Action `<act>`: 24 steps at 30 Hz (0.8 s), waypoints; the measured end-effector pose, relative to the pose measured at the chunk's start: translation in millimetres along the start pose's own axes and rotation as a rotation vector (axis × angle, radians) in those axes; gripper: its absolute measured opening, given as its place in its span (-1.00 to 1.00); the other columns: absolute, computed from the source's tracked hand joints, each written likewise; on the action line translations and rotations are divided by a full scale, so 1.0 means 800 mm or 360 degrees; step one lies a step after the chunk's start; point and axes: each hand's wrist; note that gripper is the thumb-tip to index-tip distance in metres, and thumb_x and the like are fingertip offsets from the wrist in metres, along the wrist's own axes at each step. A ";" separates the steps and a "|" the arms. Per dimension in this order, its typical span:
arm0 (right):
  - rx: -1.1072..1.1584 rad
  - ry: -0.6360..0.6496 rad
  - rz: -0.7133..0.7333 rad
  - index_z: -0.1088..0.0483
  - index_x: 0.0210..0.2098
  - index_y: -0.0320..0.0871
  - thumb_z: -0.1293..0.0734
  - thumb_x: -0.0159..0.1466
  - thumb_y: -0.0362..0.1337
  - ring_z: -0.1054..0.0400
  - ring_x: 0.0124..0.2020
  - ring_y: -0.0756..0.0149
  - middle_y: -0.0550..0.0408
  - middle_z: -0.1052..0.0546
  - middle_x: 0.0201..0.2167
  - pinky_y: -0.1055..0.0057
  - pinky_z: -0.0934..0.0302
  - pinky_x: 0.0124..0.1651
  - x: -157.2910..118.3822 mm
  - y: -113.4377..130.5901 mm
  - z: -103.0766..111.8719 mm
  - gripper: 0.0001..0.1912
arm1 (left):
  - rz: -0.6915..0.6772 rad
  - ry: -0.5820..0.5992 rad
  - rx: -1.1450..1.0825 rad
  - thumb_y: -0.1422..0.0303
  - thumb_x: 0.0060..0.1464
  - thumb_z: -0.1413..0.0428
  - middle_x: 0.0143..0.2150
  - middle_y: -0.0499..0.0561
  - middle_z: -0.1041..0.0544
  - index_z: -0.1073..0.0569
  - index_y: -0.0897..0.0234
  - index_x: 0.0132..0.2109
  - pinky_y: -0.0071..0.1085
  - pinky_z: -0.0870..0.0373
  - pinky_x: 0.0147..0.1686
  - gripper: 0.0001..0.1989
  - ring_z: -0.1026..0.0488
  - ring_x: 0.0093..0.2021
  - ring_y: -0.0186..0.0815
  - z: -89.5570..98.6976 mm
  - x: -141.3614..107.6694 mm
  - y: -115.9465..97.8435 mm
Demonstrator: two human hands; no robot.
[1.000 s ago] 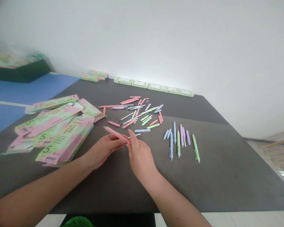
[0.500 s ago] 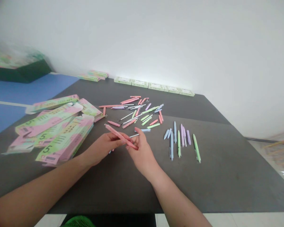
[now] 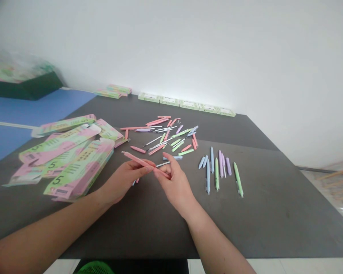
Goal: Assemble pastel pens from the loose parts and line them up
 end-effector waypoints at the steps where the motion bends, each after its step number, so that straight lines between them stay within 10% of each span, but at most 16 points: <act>1: 0.0016 0.0046 -0.0052 -0.08 0.17 -0.09 -0.31 0.18 -0.15 -0.14 -0.63 0.52 0.27 -0.39 -0.56 0.56 -0.01 -0.57 -0.001 0.001 0.001 -0.40 | 0.0002 0.0005 -0.0003 0.26 -0.07 -0.20 -0.38 -0.02 -0.56 -0.56 0.30 -0.29 -0.43 -0.24 -0.24 -0.78 -0.42 -0.31 -0.30 0.000 0.000 0.001; 24: 0.0126 0.0206 -0.0172 -0.17 0.13 -0.13 -0.21 0.26 -0.10 -0.09 -0.72 0.51 0.29 -0.34 -0.67 0.57 0.03 -0.67 -0.003 0.010 0.001 -0.51 | -0.0039 0.0292 -0.0121 0.29 0.01 -0.15 -0.39 0.00 -0.57 -0.54 0.32 -0.30 -0.36 -0.22 -0.12 -0.82 -0.44 -0.27 -0.27 0.000 -0.003 -0.003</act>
Point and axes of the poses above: each hand's wrist, its own x-axis towards the middle knuckle, its own z-axis out of the back of the hand, y = z × x
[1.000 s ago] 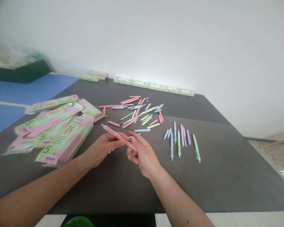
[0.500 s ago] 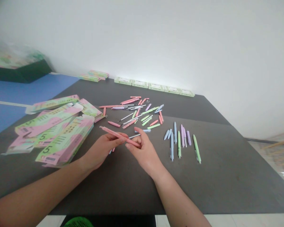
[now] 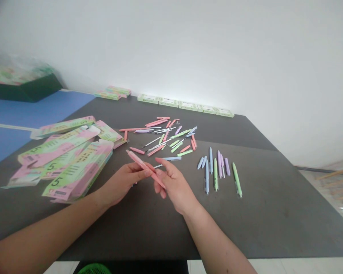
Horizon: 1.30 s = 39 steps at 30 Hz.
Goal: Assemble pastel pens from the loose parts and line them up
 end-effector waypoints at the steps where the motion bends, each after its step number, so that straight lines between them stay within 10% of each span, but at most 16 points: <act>1: 0.0051 0.0003 -0.0021 -0.19 0.11 -0.14 -0.20 0.26 -0.08 -0.09 -0.72 0.51 0.28 -0.33 -0.68 0.58 0.05 -0.67 -0.001 0.001 0.000 -0.53 | -0.0004 0.0047 -0.0023 0.29 0.02 -0.14 -0.41 0.01 -0.57 -0.54 0.33 -0.29 -0.35 -0.23 -0.12 -0.81 -0.44 -0.28 -0.26 -0.001 -0.001 -0.001; 7: 0.0017 -0.0029 0.0020 -0.21 0.10 -0.13 -0.33 0.17 -0.14 -0.23 -0.64 0.51 0.22 -0.43 -0.56 0.54 -0.14 -0.55 -0.001 0.001 0.002 -0.47 | 0.0031 -0.0293 0.0052 0.29 -0.05 -0.19 -0.43 -0.01 -0.56 -0.56 0.32 -0.32 -0.41 -0.23 -0.24 -0.82 -0.42 -0.32 -0.29 0.001 0.000 -0.002; 18: 0.0641 0.0300 -0.0382 -0.24 0.11 -0.19 -0.24 0.24 -0.16 -0.21 -0.74 0.50 0.18 -0.41 -0.67 0.60 -0.06 -0.69 -0.004 0.007 0.000 -0.52 | 0.0007 -0.0153 0.0062 0.25 -0.03 -0.17 -0.31 0.03 -0.58 -0.58 0.31 -0.27 -0.42 -0.23 -0.24 -0.77 -0.42 -0.27 -0.29 0.005 0.003 0.000; 25: 0.0092 -0.0141 -0.0011 -0.22 0.08 -0.11 -0.42 0.08 -0.20 -0.37 -0.47 0.43 0.19 -0.50 -0.45 0.45 -0.29 -0.36 0.004 -0.005 0.000 -0.41 | 0.0002 -0.0313 0.0191 0.24 -0.05 -0.19 -0.45 -0.03 -0.53 -0.56 0.31 -0.31 -0.43 -0.23 -0.33 -0.78 -0.38 -0.40 -0.34 0.004 0.003 0.002; 39: 0.0338 0.0129 -0.0089 -0.26 0.09 -0.10 -0.33 0.18 -0.17 -0.32 -0.54 0.47 0.16 -0.45 -0.49 0.50 -0.21 -0.43 -0.001 -0.001 -0.002 -0.50 | -0.0029 -0.0074 -0.0528 0.07 0.09 0.00 -0.27 0.10 -0.56 -0.51 0.34 -0.11 -0.35 -0.31 -0.16 -0.56 -0.45 -0.23 -0.25 0.005 0.002 -0.004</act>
Point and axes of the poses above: each hand's wrist, its own x-axis towards the middle knuckle, its own z-axis out of the back of the hand, y = z × x
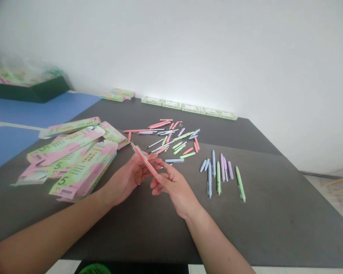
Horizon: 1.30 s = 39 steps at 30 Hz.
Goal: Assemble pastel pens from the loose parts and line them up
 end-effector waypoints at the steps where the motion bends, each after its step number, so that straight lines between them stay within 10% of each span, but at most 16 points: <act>1: -0.0043 0.0002 0.0014 -0.24 0.10 -0.10 -0.32 0.19 -0.17 -0.33 -0.54 0.46 0.16 -0.46 -0.48 0.49 -0.21 -0.42 0.000 -0.001 0.000 -0.50 | 0.0016 -0.0009 -0.0148 0.03 0.11 0.07 -0.23 0.13 -0.55 -0.52 0.36 -0.12 -0.35 -0.32 -0.13 -0.50 -0.45 -0.19 -0.24 0.003 0.002 -0.002; 10: -0.0141 -0.0034 -0.0092 -0.22 0.08 -0.20 -0.34 0.15 -0.16 -0.31 -0.58 0.45 0.17 -0.47 -0.53 0.47 -0.18 -0.45 0.002 -0.002 -0.008 -0.46 | 0.0138 -0.0148 -0.0477 0.18 0.10 0.03 -0.46 0.05 -0.50 -0.51 0.37 -0.44 -0.44 -0.38 -0.32 -0.62 -0.45 -0.39 -0.33 0.014 0.007 -0.015; 39: -0.0043 0.0026 -0.0195 -0.32 0.01 -0.18 -0.34 0.15 -0.20 -0.35 -0.56 0.47 0.16 -0.47 -0.51 0.50 -0.22 -0.43 0.009 -0.010 0.002 -0.56 | 0.0293 -0.0113 -0.0700 0.10 0.16 0.13 -0.32 0.14 -0.55 -0.51 0.45 -0.22 -0.38 -0.44 -0.23 -0.50 -0.50 -0.28 -0.27 0.025 0.015 -0.011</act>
Point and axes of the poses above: each hand's wrist, its own x-axis towards the middle knuckle, its own z-axis out of the back of the hand, y = z × x
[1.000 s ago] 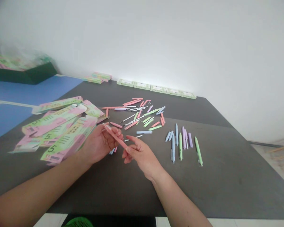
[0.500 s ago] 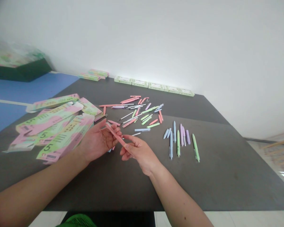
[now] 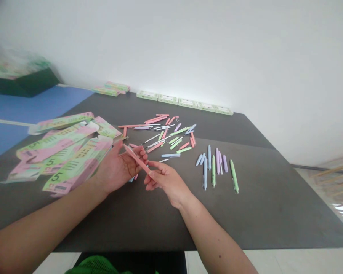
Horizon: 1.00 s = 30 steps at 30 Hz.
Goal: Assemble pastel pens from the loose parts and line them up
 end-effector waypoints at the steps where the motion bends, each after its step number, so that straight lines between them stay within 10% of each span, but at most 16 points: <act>1: -0.0011 -0.0004 0.0031 -0.32 0.00 -0.17 -0.34 0.15 -0.20 -0.36 -0.55 0.47 0.16 -0.47 -0.50 0.49 -0.22 -0.43 0.001 0.000 0.001 -0.57 | -0.0043 -0.0005 0.0010 0.08 0.17 0.15 -0.28 0.15 -0.55 -0.50 0.45 -0.18 -0.38 -0.44 -0.21 -0.48 -0.50 -0.25 -0.26 0.000 0.001 0.000; 9: -0.0399 -0.0660 0.0499 -0.29 0.00 -0.19 -0.25 0.21 -0.11 -0.32 -0.55 0.42 0.16 -0.46 -0.51 0.44 -0.21 -0.41 -0.013 0.000 0.023 -0.58 | -0.0266 -0.0170 0.0115 0.24 0.18 0.11 -0.30 0.11 -0.57 -0.50 0.44 -0.14 -0.46 -0.45 -0.21 -0.60 -0.51 -0.26 -0.34 0.006 0.009 -0.003; 15: -0.2084 -0.1426 0.0020 -0.28 0.06 -0.12 -0.10 0.30 -0.23 -0.42 -0.44 0.23 0.00 -0.53 -0.42 0.40 -0.12 -0.43 -0.076 -0.015 0.059 -0.63 | -0.0221 -0.0105 0.0083 0.27 0.18 0.10 -0.33 0.10 -0.57 -0.51 0.46 -0.15 -0.46 -0.45 -0.22 -0.62 -0.51 -0.29 -0.35 0.006 0.007 0.004; 25: -0.3014 -0.1139 -0.0361 -0.27 0.01 -0.15 -0.09 0.32 -0.12 -0.46 -0.46 0.13 -0.05 -0.54 -0.45 0.39 -0.14 -0.49 -0.073 -0.017 0.072 -0.63 | -0.0212 -0.0056 0.0094 0.28 0.17 0.09 -0.33 0.10 -0.57 -0.52 0.46 -0.16 -0.46 -0.44 -0.21 -0.63 -0.51 -0.30 -0.35 0.009 0.009 0.010; 30: -0.3030 -0.1214 -0.0136 -0.32 -0.05 -0.07 -0.05 0.34 -0.10 -0.46 -0.39 0.20 0.02 -0.54 -0.38 0.43 -0.14 -0.46 -0.057 0.008 0.065 -0.66 | -0.0285 -0.0137 0.0159 0.31 0.16 0.06 -0.37 0.06 -0.54 -0.52 0.44 -0.18 -0.50 -0.44 -0.26 -0.68 -0.49 -0.35 -0.40 0.010 0.012 0.009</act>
Point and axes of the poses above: each hand's wrist, its own x-axis towards the middle knuckle, its own z-axis out of the back of the hand, y = z × x
